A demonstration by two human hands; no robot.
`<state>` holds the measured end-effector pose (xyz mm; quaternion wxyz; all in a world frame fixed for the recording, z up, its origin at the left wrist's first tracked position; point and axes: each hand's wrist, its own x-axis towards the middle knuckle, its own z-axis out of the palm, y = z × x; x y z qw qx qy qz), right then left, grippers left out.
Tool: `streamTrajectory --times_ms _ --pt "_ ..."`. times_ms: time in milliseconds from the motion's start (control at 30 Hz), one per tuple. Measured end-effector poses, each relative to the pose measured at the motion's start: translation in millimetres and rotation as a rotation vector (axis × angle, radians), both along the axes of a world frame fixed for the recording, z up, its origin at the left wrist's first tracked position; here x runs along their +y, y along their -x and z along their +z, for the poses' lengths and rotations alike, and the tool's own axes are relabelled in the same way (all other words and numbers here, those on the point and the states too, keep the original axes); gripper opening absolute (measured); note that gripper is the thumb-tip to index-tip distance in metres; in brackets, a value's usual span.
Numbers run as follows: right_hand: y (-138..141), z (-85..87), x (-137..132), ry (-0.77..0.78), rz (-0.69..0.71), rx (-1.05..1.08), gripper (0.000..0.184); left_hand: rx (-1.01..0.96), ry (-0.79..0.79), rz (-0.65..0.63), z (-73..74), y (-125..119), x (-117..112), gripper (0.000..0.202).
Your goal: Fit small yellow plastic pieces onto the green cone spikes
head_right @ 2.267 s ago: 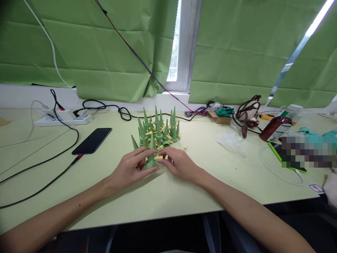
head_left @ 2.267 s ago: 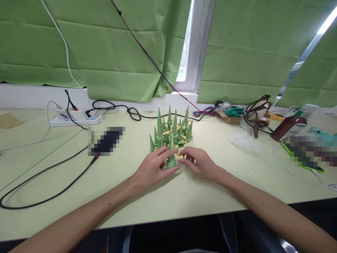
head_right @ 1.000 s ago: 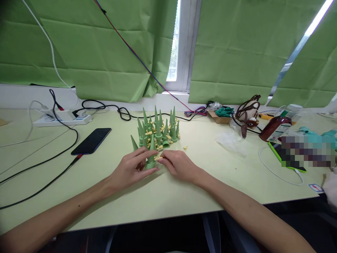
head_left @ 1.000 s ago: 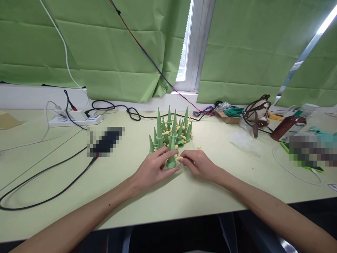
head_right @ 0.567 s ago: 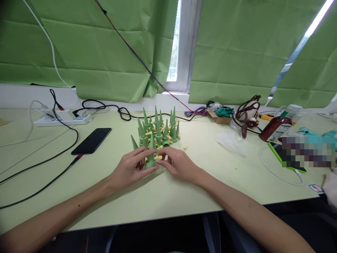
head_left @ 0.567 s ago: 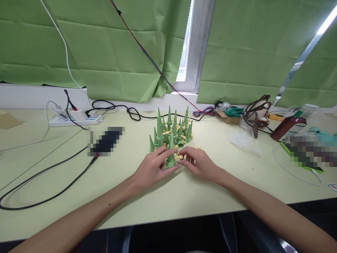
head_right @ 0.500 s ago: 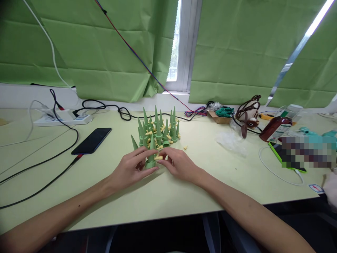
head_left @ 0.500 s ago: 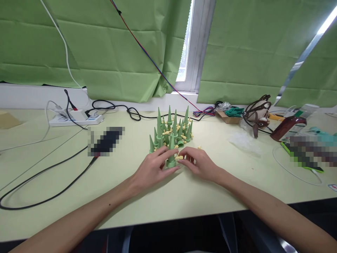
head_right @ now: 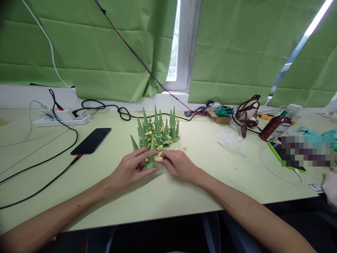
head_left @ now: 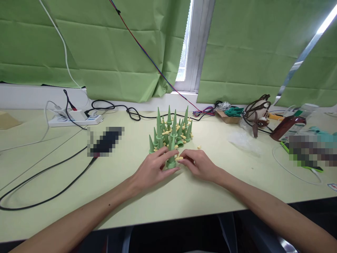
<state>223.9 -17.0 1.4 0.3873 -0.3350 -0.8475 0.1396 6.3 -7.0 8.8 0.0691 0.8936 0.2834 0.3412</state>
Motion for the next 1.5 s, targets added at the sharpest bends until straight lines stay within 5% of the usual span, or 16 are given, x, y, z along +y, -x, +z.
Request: streamTrajectory --times_ms 433,567,900,1500 --pt "-0.2 0.8 0.3 0.07 0.006 -0.028 0.028 -0.015 0.021 -0.014 -1.7 1.2 1.4 0.036" --pt "-1.8 -0.2 1.4 0.076 0.021 0.006 0.011 -0.061 0.053 -0.004 -1.0 0.6 0.6 0.039" --pt "-2.6 -6.5 2.7 -0.029 0.034 0.065 0.008 -0.047 0.052 -0.004 -2.7 0.8 1.8 0.038" --pt "-1.7 -3.1 -0.9 0.186 0.025 0.041 0.019 0.01 -0.002 -0.004 -3.8 1.5 1.2 0.036"
